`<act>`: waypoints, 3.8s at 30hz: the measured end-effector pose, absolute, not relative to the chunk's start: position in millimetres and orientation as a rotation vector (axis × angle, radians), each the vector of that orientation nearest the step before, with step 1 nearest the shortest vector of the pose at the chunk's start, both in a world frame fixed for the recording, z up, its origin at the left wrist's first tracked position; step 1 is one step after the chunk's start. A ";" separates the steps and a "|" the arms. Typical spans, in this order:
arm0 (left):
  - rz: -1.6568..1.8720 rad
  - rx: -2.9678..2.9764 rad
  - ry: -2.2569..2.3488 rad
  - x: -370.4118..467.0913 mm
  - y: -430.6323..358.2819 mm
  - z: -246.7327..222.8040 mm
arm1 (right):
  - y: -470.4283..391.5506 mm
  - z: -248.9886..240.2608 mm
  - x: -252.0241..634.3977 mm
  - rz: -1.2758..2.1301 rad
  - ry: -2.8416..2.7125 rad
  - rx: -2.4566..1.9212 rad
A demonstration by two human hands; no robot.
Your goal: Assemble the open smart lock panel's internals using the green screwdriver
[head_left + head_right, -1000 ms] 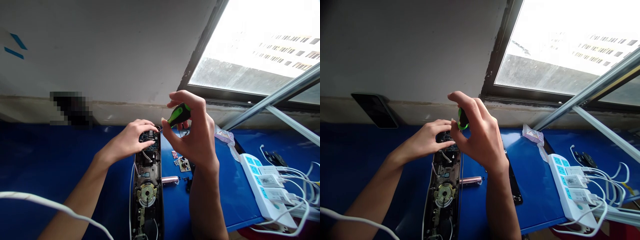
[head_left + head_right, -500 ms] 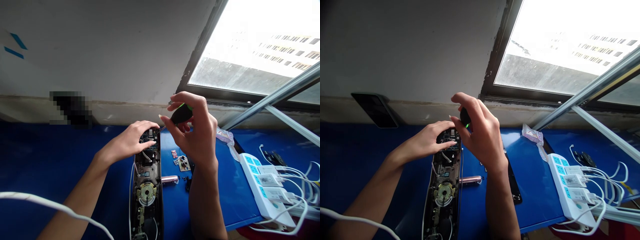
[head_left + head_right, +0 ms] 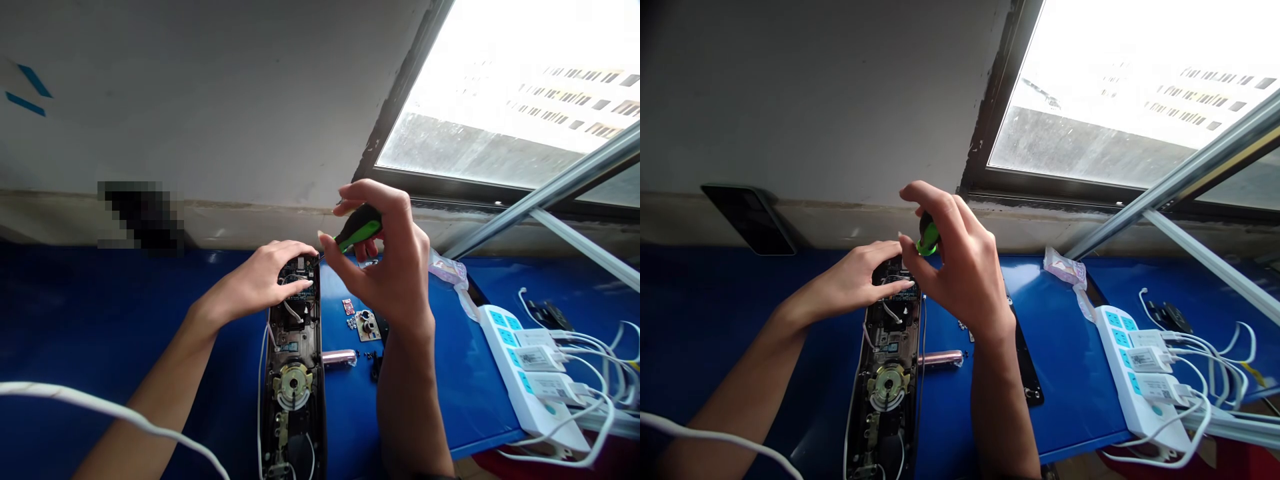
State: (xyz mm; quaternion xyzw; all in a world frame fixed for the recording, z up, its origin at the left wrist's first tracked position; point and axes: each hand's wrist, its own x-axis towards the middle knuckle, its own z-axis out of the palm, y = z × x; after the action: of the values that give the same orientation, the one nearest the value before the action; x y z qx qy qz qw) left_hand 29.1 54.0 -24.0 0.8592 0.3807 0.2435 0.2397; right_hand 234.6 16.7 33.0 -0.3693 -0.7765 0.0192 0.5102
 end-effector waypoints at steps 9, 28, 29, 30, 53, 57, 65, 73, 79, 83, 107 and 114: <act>0.667 2.343 1.039 30.0 54.6 -22.1 | 11.7 36.0 232.6 0.103 -1.874 -0.911; 0.667 2.363 1.029 30.5 55.5 -24.9 | 10.5 38.4 234.6 0.040 -1.862 -0.998; 0.666 2.363 1.028 30.6 55.5 -24.6 | 10.2 38.5 234.9 0.050 -1.869 -0.988; 0.666 2.362 1.027 30.5 55.4 -24.3 | 9.8 38.7 235.1 0.061 -1.876 -0.975; 0.651 2.370 1.020 28.6 54.7 -22.2 | 9.6 39.6 237.7 0.069 -1.882 -0.966; 0.646 2.366 1.019 27.8 55.0 -22.7 | 7.5 42.5 236.6 0.093 -1.884 -1.008; 0.668 2.378 1.029 28.0 54.9 -21.2 | 6.7 44.0 236.2 0.083 -1.907 -1.014; 0.718 2.393 1.057 27.6 55.2 -17.5 | 1.8 52.3 236.8 0.140 -1.914 -1.077; 0.776 2.417 1.059 26.3 55.6 -18.8 | 2.7 47.3 236.0 0.033 -1.830 -0.987; 0.859 2.437 1.017 27.0 55.8 -17.8 | 4.1 39.8 234.9 -0.033 -1.718 -0.923; 0.841 2.500 0.864 57.1 25.1 -4.0 | -17.8 59.0 290.0 0.243 -1.892 -1.007; 0.532 2.557 0.788 84.8 13.5 -10.1 | -23.4 57.4 322.5 0.326 -2.083 -1.194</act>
State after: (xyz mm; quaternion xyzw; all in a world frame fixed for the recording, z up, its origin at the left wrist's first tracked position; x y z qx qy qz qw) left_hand 84.8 13.5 -10.1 0.9173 0.2828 0.1908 0.2053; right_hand 322.5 -23.4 57.4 -0.4614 -0.8048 0.1261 0.3515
